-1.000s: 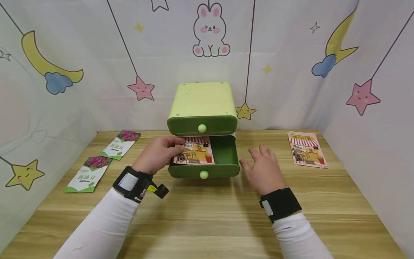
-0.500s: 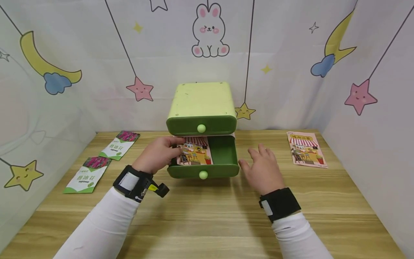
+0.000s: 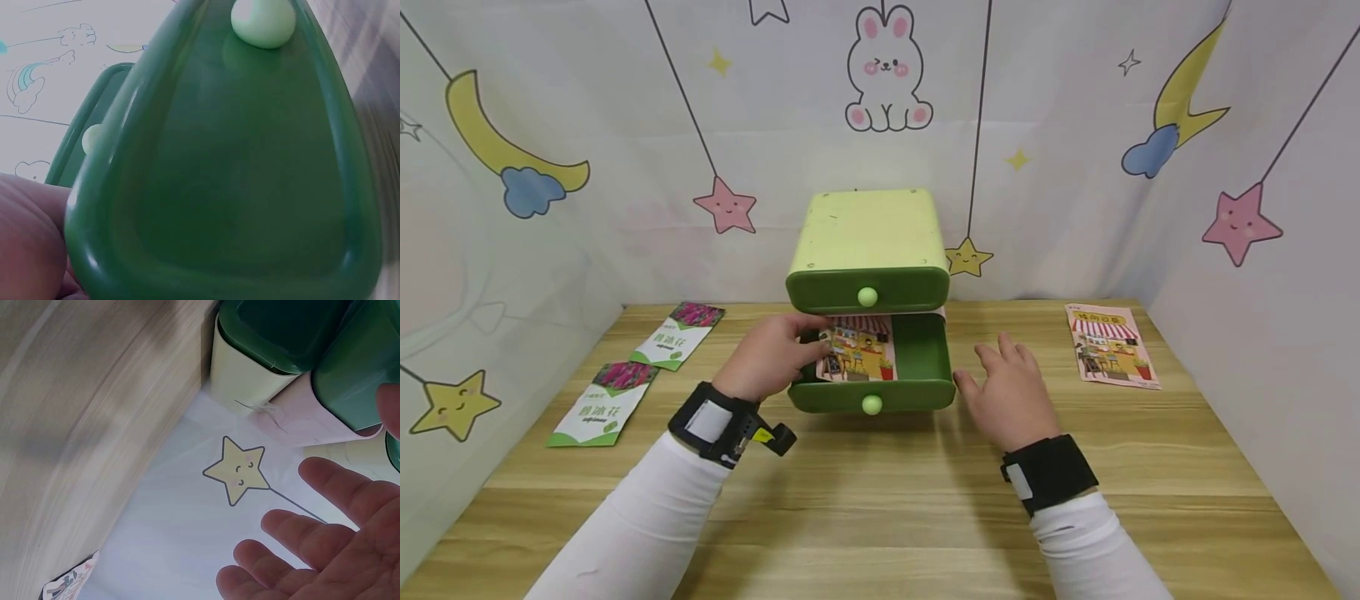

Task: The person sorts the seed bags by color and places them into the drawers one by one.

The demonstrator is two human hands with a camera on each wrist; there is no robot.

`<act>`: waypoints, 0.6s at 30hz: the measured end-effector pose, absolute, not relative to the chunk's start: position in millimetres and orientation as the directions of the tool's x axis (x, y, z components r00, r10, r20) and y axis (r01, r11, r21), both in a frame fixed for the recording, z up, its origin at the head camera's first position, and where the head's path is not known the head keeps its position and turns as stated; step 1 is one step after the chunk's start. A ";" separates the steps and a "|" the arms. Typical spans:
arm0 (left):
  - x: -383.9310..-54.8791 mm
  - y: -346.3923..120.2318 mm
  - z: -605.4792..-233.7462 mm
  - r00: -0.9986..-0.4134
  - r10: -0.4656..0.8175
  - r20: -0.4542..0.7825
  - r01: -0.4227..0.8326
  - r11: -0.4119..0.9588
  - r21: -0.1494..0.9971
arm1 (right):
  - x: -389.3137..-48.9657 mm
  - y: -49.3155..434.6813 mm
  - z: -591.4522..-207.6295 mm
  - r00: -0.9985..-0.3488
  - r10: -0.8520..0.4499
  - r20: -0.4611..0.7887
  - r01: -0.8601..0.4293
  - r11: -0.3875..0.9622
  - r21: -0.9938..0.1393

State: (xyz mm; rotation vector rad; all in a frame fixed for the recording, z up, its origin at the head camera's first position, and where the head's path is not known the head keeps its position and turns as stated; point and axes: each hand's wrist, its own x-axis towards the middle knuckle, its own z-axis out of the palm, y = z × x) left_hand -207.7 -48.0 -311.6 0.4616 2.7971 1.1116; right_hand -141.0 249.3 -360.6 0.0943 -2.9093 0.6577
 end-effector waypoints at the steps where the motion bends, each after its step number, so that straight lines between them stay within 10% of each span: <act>1: -207.4 -48.0 -311.5 -0.949 0.315 0.023 0.246 0.689 0.682 | -141.0 249.3 -360.6 -0.986 -0.027 0.166 -0.095 0.901 -0.422; 18: -201.1 -46.7 -307.1 -0.943 0.319 0.092 0.304 0.722 0.621 | -141.9 249.6 -362.5 -0.986 -0.027 0.164 -0.094 0.905 -0.415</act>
